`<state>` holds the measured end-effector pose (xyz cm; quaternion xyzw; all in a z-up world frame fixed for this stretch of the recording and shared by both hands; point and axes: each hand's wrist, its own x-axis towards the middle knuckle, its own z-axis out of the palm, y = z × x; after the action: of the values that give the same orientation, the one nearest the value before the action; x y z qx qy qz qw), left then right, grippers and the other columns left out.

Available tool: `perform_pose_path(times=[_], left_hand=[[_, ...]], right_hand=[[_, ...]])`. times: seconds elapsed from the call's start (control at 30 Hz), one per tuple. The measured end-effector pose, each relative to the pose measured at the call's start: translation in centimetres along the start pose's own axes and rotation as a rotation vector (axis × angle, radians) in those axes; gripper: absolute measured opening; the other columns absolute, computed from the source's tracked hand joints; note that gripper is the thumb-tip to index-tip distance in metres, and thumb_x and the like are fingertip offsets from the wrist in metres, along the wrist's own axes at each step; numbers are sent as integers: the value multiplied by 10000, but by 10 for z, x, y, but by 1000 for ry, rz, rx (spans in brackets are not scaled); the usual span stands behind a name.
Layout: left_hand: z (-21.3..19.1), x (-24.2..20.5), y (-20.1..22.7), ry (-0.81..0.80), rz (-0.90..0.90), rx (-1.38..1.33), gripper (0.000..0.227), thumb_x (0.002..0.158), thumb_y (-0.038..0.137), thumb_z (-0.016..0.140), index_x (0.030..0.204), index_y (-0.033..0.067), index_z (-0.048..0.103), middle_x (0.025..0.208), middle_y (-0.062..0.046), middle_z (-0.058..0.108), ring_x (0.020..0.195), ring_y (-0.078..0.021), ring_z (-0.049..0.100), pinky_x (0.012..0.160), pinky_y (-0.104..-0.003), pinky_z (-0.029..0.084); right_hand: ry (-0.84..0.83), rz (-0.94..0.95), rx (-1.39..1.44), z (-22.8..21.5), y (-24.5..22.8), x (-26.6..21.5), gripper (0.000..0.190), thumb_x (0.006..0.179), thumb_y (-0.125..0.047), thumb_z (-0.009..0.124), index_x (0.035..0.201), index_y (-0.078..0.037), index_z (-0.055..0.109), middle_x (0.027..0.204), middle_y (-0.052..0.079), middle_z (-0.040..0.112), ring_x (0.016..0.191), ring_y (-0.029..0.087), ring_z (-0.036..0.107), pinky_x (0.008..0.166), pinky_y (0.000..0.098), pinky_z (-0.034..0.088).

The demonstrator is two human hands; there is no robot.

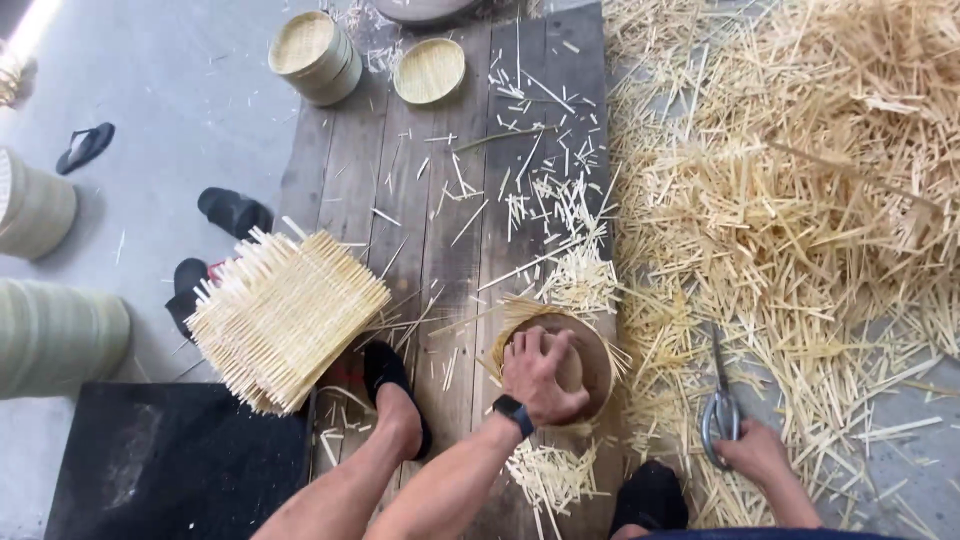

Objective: Weaving bamboo strips into a circular basket or tray using a wooden mold and scissors.

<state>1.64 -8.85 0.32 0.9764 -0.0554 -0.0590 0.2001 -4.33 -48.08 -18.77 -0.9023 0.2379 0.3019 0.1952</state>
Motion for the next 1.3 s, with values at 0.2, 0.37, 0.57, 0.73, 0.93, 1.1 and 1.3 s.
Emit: perform_pose_path(times=[0.2, 0.37, 0.57, 0.73, 0.93, 1.1, 1.3], left_hand=[[26, 0, -16, 27, 230, -27, 873, 587, 485, 854, 1380, 233, 589, 1247, -195, 518, 1159, -400, 511, 973, -551, 454], [-5, -3, -5, 5, 444, -29, 902, 506, 486, 862, 1341, 240, 622, 1241, -210, 521, 1151, -420, 508, 961, -595, 429], [37, -4, -20, -118, 379, -71, 919, 576, 501, 851, 1414, 236, 580, 1337, -210, 511, 1209, -414, 500, 975, -582, 442], [26, -6, -8, -160, 420, 64, 978, 577, 508, 844, 1459, 240, 516, 1418, -187, 458, 1310, -395, 438, 1067, -586, 366], [59, -41, 23, 97, -108, -123, 1143, 598, 520, 891, 1537, 179, 336, 1488, -276, 297, 1354, -487, 308, 1081, -632, 294], [66, -38, 8, 148, -97, -193, 1070, 696, 417, 893, 1580, 180, 340, 1520, -287, 288, 1357, -504, 325, 1120, -602, 332], [66, -29, 1, 133, 80, -221, 1069, 636, 361, 903, 1557, 219, 380, 1503, -259, 324, 1337, -488, 359, 1118, -585, 352]], right_hand=[[-203, -104, 412, -4, -18, -62, 586, 656, -403, 899, 995, 32, 699, 801, 202, 776, 720, 317, 660, 663, 454, 594], [105, -246, 239, -1, -39, -89, 571, 734, -591, 755, 911, -48, 736, 664, 171, 711, 685, 307, 670, 659, 429, 543], [156, -263, 150, -54, -90, -144, 606, 814, -605, 731, 930, -12, 685, 835, 177, 702, 787, 357, 698, 744, 454, 545], [193, -407, 34, -53, -91, -141, 643, 794, -573, 755, 1104, -19, 653, 1065, 206, 651, 993, 380, 640, 870, 472, 517], [241, -469, -215, -47, -129, -124, 672, 804, -554, 726, 1158, 7, 621, 1139, 216, 615, 1095, 381, 591, 956, 477, 488], [87, -354, -372, -52, -116, -102, 599, 946, -559, 609, 1103, 19, 636, 1129, 222, 635, 1093, 342, 616, 923, 479, 534], [306, -525, -479, -49, -109, -83, 530, 924, -512, 592, 998, 8, 666, 977, 186, 655, 897, 297, 630, 752, 441, 553]])
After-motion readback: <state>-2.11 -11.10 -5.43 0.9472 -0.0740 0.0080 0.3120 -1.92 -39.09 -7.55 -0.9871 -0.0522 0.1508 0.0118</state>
